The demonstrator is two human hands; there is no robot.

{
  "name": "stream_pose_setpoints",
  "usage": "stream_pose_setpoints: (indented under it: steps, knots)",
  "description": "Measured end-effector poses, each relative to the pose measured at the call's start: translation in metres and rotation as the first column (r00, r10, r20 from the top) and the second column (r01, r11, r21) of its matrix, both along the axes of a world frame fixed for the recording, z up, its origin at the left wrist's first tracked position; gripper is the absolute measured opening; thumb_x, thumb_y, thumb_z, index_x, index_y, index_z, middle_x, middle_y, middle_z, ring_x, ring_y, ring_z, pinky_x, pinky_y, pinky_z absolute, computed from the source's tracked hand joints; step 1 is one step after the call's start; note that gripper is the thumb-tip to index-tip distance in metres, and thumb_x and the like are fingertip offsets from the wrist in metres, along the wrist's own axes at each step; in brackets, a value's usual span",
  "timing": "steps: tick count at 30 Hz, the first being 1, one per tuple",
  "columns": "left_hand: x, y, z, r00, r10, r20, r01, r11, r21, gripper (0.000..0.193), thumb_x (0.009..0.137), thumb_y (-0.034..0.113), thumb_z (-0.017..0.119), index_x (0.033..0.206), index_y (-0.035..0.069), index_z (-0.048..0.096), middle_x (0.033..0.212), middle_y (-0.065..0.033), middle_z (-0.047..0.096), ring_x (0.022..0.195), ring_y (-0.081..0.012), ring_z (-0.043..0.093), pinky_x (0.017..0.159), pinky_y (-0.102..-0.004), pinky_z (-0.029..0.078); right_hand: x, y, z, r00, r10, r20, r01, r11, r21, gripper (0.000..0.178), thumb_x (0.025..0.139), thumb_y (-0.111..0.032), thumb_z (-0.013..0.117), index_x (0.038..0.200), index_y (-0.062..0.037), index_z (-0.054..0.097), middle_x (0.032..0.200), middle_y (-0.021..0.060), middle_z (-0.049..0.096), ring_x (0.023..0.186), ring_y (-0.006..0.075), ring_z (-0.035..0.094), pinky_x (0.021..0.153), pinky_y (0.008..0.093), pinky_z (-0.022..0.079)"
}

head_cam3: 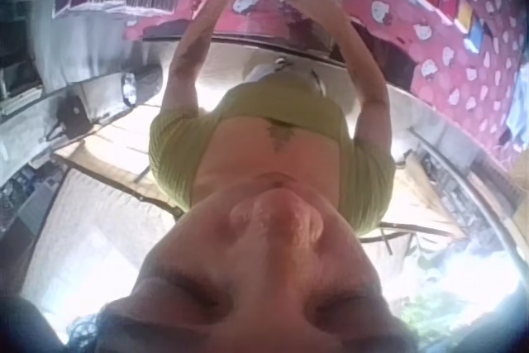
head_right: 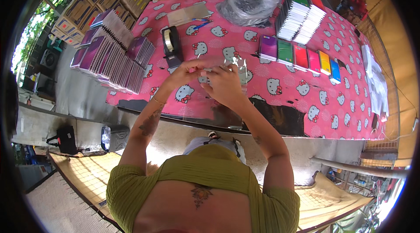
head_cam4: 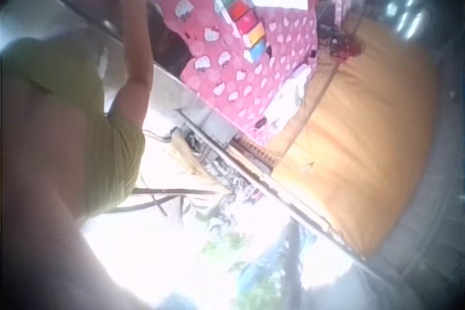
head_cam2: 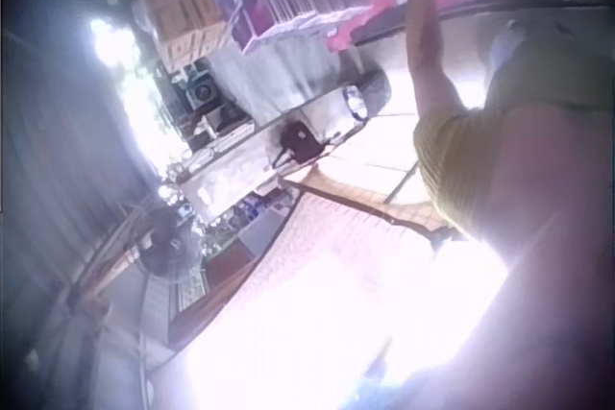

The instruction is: The person places notebooks into clear plastic bags, uses a tape dispenser to seal the bags, and stacks the packaged notebooks on a table.

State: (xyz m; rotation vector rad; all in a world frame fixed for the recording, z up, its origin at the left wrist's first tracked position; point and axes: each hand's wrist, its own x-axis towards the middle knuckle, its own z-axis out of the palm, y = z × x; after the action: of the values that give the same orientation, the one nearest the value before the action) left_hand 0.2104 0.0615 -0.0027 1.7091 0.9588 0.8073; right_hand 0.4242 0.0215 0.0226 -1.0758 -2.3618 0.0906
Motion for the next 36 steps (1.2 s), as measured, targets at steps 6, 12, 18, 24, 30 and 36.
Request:
stream_pose_setpoints:
  steps: [6,12,18,24,30,36]
  knots:
    - [-0.006,0.009,0.01,0.978,-0.07,-0.197,0.13,0.942,0.31,0.02,0.085,0.005,0.072,0.103,0.012,0.075,0.127,-0.0056,0.051,0.121,-0.0224,0.047,0.097,-0.0337,0.043,0.033,-0.008,0.012,0.972,-0.164,-0.17,0.164,0.986,-0.017,0.051,0.07,-0.039,0.082,0.113,-0.0178,0.067,0.11,0.0058,0.061,0.103,0.0274,0.06,0.09,0.0475,0.04]
    - [0.034,0.02,0.005,0.956,0.021,-0.292,0.154,0.811,0.564,0.015,0.082,0.014,0.075,0.096,0.02,0.077,0.145,-0.0095,0.042,0.135,-0.0317,0.036,0.109,-0.0457,0.032,0.078,0.013,-0.075,0.942,0.083,-0.325,-0.158,0.964,-0.215,0.064,0.068,-0.031,0.085,0.127,-0.0215,0.061,0.137,0.0064,0.05,0.129,0.0307,0.046,0.104,0.0538,0.035]
    - [0.049,0.019,-0.029,0.958,0.132,-0.255,0.058,0.779,0.624,0.054,0.074,0.024,0.082,0.125,0.022,0.065,0.155,-0.0167,0.03,0.145,-0.0408,0.021,0.116,-0.0505,0.023,0.07,0.004,-0.078,0.977,0.163,-0.137,-0.19,0.958,-0.215,0.067,0.071,-0.026,0.082,0.133,-0.022,0.059,0.155,0.0094,0.035,0.144,0.0317,0.03,0.113,0.0545,0.026]
    - [0.062,0.028,-0.055,0.988,0.145,-0.05,-0.125,0.95,0.285,0.103,0.077,0.032,0.082,0.155,0.01,0.018,0.151,-0.0177,0.037,0.142,-0.0316,0.034,0.112,-0.0427,0.033,0.067,0.026,-0.095,0.66,-0.102,-0.744,-0.445,0.745,-0.497,0.055,0.09,-0.035,0.071,0.138,-0.014,0.055,0.155,0.0138,0.033,0.143,0.0305,0.032,0.113,0.0438,0.03]
    - [0.03,0.021,-0.055,0.976,-0.105,0.192,0.161,0.939,-0.305,0.065,0.091,0.025,0.072,0.142,-0.002,0.044,0.126,-0.0091,0.062,0.113,-0.018,0.058,0.095,-0.0319,0.047,0.043,0.042,-0.066,0.631,-0.444,-0.636,-0.45,0.458,-0.767,0.041,0.095,-0.032,0.064,0.124,-0.0029,0.063,0.129,0.0148,0.055,0.123,0.0201,0.05,0.101,0.0364,0.041]
    - [0.033,-0.005,-0.024,0.997,0.014,-0.077,-0.016,0.999,-0.034,0.042,0.088,0.024,0.073,0.124,0.004,0.065,0.115,-0.0077,0.068,0.105,-0.0149,0.061,0.092,-0.0334,0.048,0.062,0.028,-0.035,0.771,0.1,-0.629,-0.46,0.771,-0.441,0.041,0.083,-0.022,0.075,0.121,-0.0082,0.066,0.116,0.0104,0.061,0.112,0.0259,0.057,0.099,0.0376,0.042]
